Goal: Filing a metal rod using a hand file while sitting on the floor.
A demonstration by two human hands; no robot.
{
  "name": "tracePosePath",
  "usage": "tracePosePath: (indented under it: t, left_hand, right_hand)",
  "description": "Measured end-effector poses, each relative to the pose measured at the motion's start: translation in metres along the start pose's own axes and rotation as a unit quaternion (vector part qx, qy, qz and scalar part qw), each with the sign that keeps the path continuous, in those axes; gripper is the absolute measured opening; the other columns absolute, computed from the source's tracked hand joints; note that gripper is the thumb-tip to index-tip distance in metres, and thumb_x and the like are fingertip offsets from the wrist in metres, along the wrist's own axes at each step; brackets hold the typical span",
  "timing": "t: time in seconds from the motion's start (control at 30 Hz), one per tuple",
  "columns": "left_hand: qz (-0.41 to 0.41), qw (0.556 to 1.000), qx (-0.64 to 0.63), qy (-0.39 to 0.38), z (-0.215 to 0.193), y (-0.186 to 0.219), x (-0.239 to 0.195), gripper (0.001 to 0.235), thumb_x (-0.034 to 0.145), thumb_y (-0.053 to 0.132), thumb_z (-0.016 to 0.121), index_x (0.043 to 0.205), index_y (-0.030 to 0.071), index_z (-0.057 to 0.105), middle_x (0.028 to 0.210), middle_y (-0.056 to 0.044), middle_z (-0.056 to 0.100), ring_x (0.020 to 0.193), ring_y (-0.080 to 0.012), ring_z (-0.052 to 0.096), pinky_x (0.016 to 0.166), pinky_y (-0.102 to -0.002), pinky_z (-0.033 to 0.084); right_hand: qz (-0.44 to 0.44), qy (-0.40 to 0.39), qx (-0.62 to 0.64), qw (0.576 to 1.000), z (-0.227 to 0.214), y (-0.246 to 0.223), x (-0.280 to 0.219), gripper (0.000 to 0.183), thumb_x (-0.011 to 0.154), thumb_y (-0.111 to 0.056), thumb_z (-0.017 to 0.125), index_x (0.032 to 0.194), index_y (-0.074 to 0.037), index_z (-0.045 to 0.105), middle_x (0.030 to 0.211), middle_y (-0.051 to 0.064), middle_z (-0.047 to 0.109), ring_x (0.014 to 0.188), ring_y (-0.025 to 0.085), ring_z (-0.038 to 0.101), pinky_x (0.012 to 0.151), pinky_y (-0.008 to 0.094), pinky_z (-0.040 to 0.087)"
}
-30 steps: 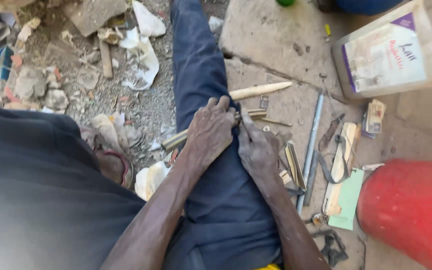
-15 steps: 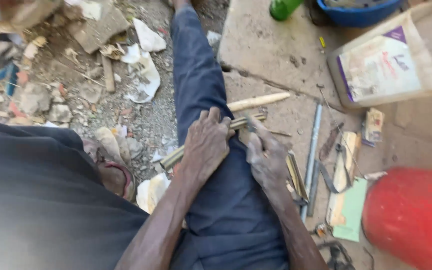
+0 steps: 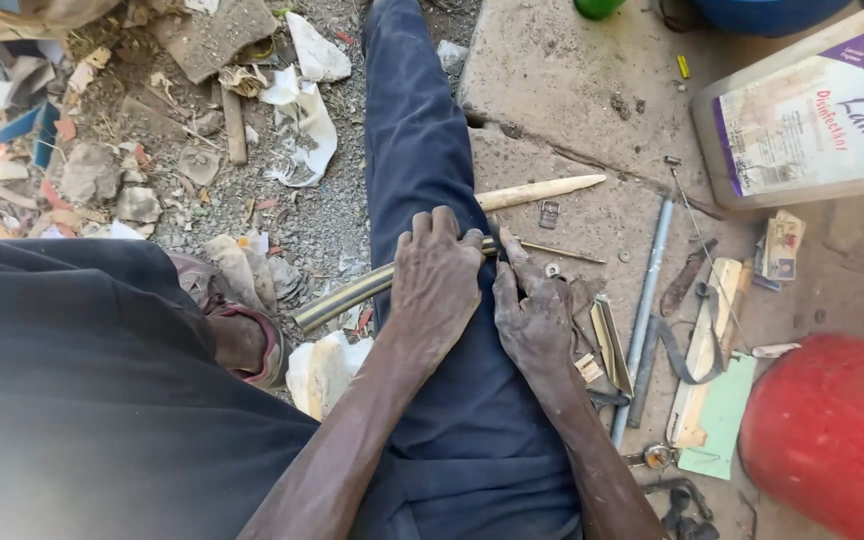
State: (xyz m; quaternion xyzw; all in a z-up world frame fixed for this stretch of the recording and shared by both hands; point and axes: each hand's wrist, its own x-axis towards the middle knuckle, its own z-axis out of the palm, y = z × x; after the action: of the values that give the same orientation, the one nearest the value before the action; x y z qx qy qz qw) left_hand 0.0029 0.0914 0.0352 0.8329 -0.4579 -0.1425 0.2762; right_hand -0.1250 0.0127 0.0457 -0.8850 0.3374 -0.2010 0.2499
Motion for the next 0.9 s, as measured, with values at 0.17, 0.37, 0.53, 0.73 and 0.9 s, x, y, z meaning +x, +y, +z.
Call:
tracePosePath:
  t: [0.17,0.37,0.53,0.73,0.9]
  left_hand:
    - [0.030,0.998,0.040,0.022,0.031,-0.005,0.009,0.022,0.084,0.017,0.075,0.099,0.001,0.074,0.098,-0.014,0.050,0.087,-0.0344,0.051,0.065,-0.044,0.041]
    - [0.039,0.998,0.057,0.014,0.019,0.003,0.006,0.015,0.089,0.013,0.070,0.094,-0.001,0.072,0.098,-0.013,0.049,0.085,-0.0281,0.049,0.062,-0.038,0.038]
    - [0.038,0.998,0.040,0.022,0.019,0.003,0.004,0.012,0.089,0.012,0.067,0.087,0.000,0.070,0.098,-0.012,0.048,0.086,-0.0275,0.048,0.062,-0.038,0.037]
    - [0.069,0.997,0.002,0.037,0.021,-0.001,0.004,0.014,0.086,0.006,0.063,0.076,-0.002,0.069,0.096,-0.017,0.052,0.086,-0.0344,0.050,0.061,-0.043,0.039]
    - [0.044,0.996,-0.049,0.066,0.011,-0.003,0.011,0.017,0.088,0.009,0.063,0.073,0.001,0.067,0.092,-0.013,0.048,0.084,-0.0319,0.048,0.060,-0.041,0.040]
  right_hand:
    - [-0.005,0.001,-0.002,1.000,-0.007,-0.014,-0.003,0.034,0.093,-0.009,0.068,0.126,-0.010,0.074,0.084,0.022,0.076,0.085,0.039,0.074,0.065,0.049,0.060]
    - [-0.036,-0.011,-0.053,0.998,-0.010,-0.027,0.005,0.037,0.097,-0.010,0.061,0.133,-0.011,0.070,0.078,0.023,0.072,0.076,0.044,0.070,0.059,0.058,0.055]
    - [-0.044,-0.008,-0.071,0.996,-0.010,-0.023,-0.003,0.034,0.096,-0.015,0.064,0.129,-0.012,0.073,0.081,0.022,0.074,0.079,0.043,0.071,0.061,0.056,0.054]
    - [-0.057,0.012,-0.057,0.997,-0.001,-0.010,-0.010,0.035,0.096,-0.011,0.066,0.130,-0.010,0.073,0.094,0.023,0.076,0.089,0.040,0.072,0.069,0.050,0.060]
    - [0.015,-0.047,0.025,0.998,-0.004,-0.031,0.007,0.035,0.098,-0.011,0.058,0.131,0.000,0.065,0.119,0.015,0.075,0.097,0.024,0.075,0.085,0.031,0.057]
